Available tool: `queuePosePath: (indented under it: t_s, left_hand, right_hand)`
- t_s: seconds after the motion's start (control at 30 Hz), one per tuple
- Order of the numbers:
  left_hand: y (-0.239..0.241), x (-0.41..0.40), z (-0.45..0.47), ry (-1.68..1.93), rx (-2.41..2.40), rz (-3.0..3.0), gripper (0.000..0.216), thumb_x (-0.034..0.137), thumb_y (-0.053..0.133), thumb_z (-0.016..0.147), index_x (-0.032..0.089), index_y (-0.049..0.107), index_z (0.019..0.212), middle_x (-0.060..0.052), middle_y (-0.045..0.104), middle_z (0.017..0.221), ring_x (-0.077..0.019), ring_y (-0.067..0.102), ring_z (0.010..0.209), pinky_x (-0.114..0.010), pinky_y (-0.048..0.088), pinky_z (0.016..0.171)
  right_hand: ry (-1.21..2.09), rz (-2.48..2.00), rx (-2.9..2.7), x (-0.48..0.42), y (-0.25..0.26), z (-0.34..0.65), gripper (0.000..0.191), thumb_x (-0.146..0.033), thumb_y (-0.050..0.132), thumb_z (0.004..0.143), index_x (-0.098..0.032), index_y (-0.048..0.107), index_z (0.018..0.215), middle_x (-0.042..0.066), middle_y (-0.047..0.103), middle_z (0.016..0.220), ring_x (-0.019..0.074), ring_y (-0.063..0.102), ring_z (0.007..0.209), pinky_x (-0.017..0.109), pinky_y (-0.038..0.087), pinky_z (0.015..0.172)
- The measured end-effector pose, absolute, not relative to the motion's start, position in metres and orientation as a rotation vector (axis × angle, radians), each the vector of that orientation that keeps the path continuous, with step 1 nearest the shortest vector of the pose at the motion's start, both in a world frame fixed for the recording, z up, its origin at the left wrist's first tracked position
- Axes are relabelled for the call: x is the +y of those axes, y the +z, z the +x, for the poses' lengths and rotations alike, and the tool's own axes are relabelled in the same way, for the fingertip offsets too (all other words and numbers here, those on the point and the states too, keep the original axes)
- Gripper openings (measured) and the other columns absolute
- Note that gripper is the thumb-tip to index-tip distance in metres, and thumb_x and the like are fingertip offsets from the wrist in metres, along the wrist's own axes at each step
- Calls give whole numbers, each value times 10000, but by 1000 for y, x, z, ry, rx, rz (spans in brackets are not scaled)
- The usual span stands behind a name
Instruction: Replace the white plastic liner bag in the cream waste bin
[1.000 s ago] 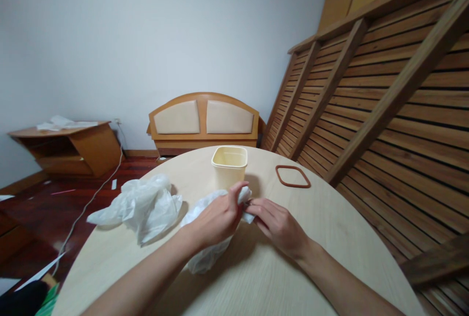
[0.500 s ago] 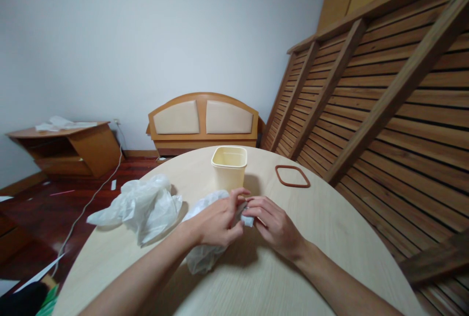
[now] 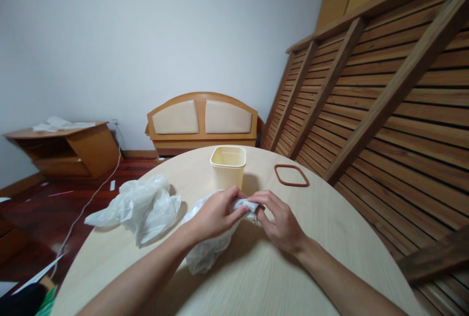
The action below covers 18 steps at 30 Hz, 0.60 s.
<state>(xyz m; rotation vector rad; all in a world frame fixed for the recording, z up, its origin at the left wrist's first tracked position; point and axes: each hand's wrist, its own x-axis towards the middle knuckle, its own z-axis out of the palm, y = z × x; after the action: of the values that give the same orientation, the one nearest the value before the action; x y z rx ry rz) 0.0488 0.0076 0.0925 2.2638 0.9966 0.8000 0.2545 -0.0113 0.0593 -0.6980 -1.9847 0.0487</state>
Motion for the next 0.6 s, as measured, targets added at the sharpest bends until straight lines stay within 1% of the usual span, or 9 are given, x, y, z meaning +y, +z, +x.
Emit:
queuePosePath:
  t_s: [0.07, 0.13, 0.17, 0.2, 0.3, 0.4, 0.5, 0.6]
  left_hand:
    - [91, 9, 50, 861, 982, 2182, 196, 378, 574, 939, 184, 579, 920, -35, 660, 852, -174, 573, 769, -291, 432, 701]
    - [89, 11, 50, 912, 949, 2101, 196, 369, 565, 937, 179, 566, 893, -25, 636, 822, -164, 556, 752, -285, 429, 697]
    - [88, 12, 50, 920, 930, 2067, 199, 368, 562, 935, 176, 562, 882, -22, 626, 809, -160, 549, 743, -281, 426, 690]
    - [88, 12, 50, 915, 914, 2043, 204, 368, 563, 933, 173, 561, 875, -20, 622, 802, -157, 546, 739, -279, 424, 686]
    - [90, 12, 51, 857, 892, 2030, 205, 366, 579, 924, 164, 585, 888, -35, 651, 833, -166, 564, 768, -287, 431, 707]
    - [95, 8, 51, 797, 891, 2068, 190, 350, 582, 921, 162, 609, 928, -52, 681, 881, -181, 593, 810, -302, 444, 746]
    - [98, 5, 51, 745, 896, 2114, 202, 350, 628, 894, 164, 615, 972, -52, 688, 904, -186, 601, 817, -306, 447, 752]
    - [95, 5, 51, 717, 935, 2180, 217, 372, 659, 886, 170, 621, 957, -40, 687, 888, -183, 593, 798, -296, 431, 728]
  right_hand:
    - [72, -681, -2020, -12, 59, 255, 333, -136, 576, 926, -230, 572, 1245, 87, 667, 1098, 222, 657, 1046, 394, 588, 896]
    - [73, -655, -2063, -13, 58, 256, 465, -207, 663, 895, -218, 521, 1337, 116, 644, 1196, 249, 633, 1130, 426, 574, 948]
    - [67, -643, -2073, -13, 57, 256, 505, -220, 683, 888, -220, 507, 1361, 121, 635, 1225, 251, 628, 1151, 428, 572, 956]
    - [61, -635, -2072, -12, 56, 256, 500, -214, 682, 894, -229, 510, 1363, 118, 635, 1231, 244, 632, 1151, 419, 576, 951]
    - [75, -631, -2035, -10, 55, 256, 330, -160, 636, 930, -258, 599, 1243, 75, 680, 1133, 203, 679, 1050, 360, 596, 877]
    - [128, -643, -1991, -8, 56, 256, 192, -142, 638, 932, -245, 661, 1093, 46, 711, 1000, 181, 706, 934, 314, 596, 798]
    - [155, -704, -1962, -8, 57, 258, 162, -131, 630, 935, -231, 677, 1053, 37, 720, 930, 174, 708, 863, 298, 584, 750]
    - [161, -766, -1976, -8, 58, 259, 158, -150, 605, 957, -229, 683, 1070, 37, 726, 924, 173, 703, 847, 298, 572, 741]
